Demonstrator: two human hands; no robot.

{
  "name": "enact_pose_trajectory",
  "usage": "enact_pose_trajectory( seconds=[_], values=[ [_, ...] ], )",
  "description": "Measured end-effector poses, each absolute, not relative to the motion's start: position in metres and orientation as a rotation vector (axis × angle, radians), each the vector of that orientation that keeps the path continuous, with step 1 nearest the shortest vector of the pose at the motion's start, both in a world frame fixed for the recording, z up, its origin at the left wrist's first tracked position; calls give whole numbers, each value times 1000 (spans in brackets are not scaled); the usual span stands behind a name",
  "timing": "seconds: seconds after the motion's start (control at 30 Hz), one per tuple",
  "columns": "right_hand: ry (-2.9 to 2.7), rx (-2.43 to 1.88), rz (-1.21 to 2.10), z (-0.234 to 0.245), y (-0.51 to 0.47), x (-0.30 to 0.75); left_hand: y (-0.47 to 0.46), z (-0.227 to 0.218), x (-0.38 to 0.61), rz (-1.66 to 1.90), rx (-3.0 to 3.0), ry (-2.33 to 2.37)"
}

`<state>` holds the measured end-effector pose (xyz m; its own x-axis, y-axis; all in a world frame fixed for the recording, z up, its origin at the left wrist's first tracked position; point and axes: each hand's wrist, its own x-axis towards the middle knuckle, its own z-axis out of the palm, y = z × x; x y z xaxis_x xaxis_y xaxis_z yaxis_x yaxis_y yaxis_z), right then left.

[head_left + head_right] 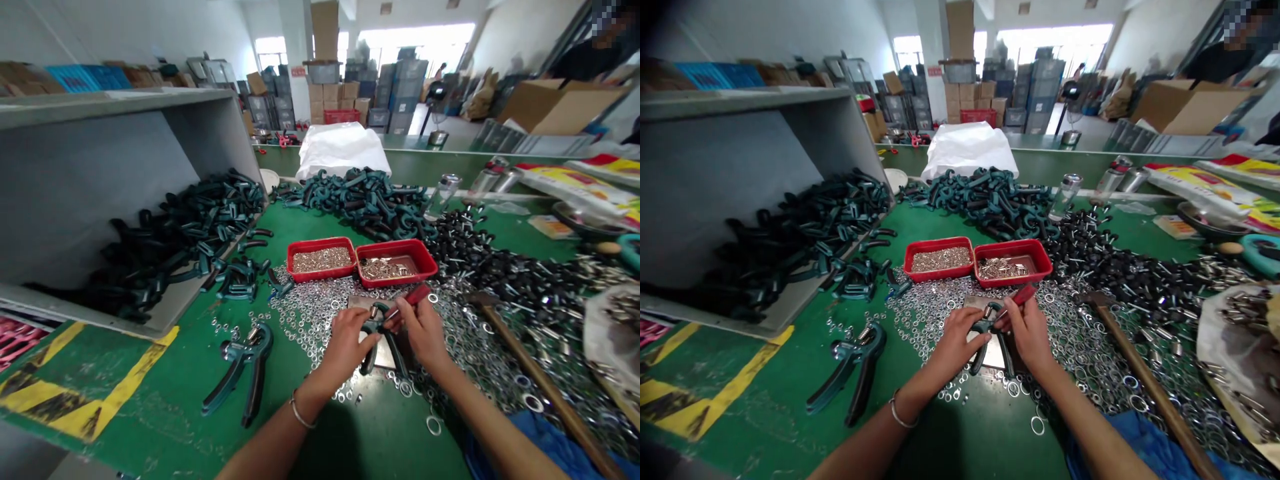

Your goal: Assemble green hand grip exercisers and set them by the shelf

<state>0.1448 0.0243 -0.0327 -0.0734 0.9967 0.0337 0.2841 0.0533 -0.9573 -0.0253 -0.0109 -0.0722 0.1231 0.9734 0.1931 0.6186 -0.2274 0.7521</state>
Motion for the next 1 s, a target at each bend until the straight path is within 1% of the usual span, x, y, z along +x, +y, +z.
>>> enact_pose_trajectory(
  seconds=[0.23,0.47,0.53,0.67,0.73,0.8,0.87,0.93,1.0],
  values=[
    [-1469,-1346,1122,-46,31,138,-8,-75,-25,887,1873,1531],
    [-1460,-1404,1071,-50,29,139,-6,-75,-27,821,1886,1535],
    [-1573,-1445,996,-50,29,139,-6,-75,-28,819,1892,1529],
    [-1993,-1525,757,-47,30,136,-7,-72,-26,820,1892,1537],
    [-2112,-1456,749,-41,29,131,-6,-69,-24,814,1890,1560],
    [-2019,-1328,839,-31,25,128,-7,-65,-23,814,1895,1578],
    [-1776,-1223,903,-20,21,129,-7,-62,-22,811,1910,1579],
    [-1573,-1208,908,-13,21,139,-9,-62,-21,802,1921,1591],
    [-1521,-1298,910,-16,28,158,-12,-66,-19,795,1916,1623]
  ],
)
